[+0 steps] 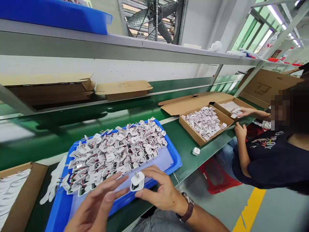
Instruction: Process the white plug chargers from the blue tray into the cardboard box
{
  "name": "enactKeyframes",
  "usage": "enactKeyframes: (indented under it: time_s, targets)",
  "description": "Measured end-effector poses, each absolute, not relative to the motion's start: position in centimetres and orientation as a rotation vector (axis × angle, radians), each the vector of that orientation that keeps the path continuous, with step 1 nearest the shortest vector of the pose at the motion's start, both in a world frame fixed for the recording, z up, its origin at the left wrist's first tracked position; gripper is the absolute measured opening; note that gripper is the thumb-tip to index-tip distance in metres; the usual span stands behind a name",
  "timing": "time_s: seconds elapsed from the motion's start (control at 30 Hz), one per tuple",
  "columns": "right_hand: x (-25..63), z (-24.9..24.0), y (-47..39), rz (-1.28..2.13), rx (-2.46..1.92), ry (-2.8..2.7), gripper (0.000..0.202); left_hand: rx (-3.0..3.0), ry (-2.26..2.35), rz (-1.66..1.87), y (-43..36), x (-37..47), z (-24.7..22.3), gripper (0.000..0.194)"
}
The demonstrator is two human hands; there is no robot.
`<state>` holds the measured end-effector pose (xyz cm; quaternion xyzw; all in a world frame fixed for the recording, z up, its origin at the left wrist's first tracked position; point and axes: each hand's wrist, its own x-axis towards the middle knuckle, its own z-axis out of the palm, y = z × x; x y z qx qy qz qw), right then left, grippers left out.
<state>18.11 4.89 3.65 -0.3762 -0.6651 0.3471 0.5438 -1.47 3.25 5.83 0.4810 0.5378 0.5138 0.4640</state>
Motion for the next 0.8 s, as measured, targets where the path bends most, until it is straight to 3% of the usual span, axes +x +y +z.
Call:
enactKeyframes:
  time_s: [0.07,0.13,0.3,0.43,0.57,0.8]
  targets:
    - [18.1,3.8,4.9,0.820,-0.900,-1.597,0.038,1.006,1.170,1.135,3.3,-1.1,5.2,0.052]
    - [18.2,3.8,4.9,0.808,-0.891,-1.661,0.037,0.898,1.064,1.028,3.3,-1.0,4.3,0.063]
    - [19.3,3.5,4.6,0.922,-0.856,-1.747,0.075,0.943,1.131,1.038,2.9,-1.5,2.9,0.050]
    - [20.2,3.8,4.6,0.941,-0.748,-1.764,0.051,1.183,1.108,1.195,2.6,-1.4,3.3,0.033]
    - [20.2,3.9,4.9,0.916,-0.641,-1.790,0.036,1.302,1.048,1.214,2.5,-1.0,3.5,0.028]
    - [20.4,3.3,5.8,0.870,-0.531,-1.877,0.036,1.108,0.975,1.118,2.3,-1.3,3.9,0.034]
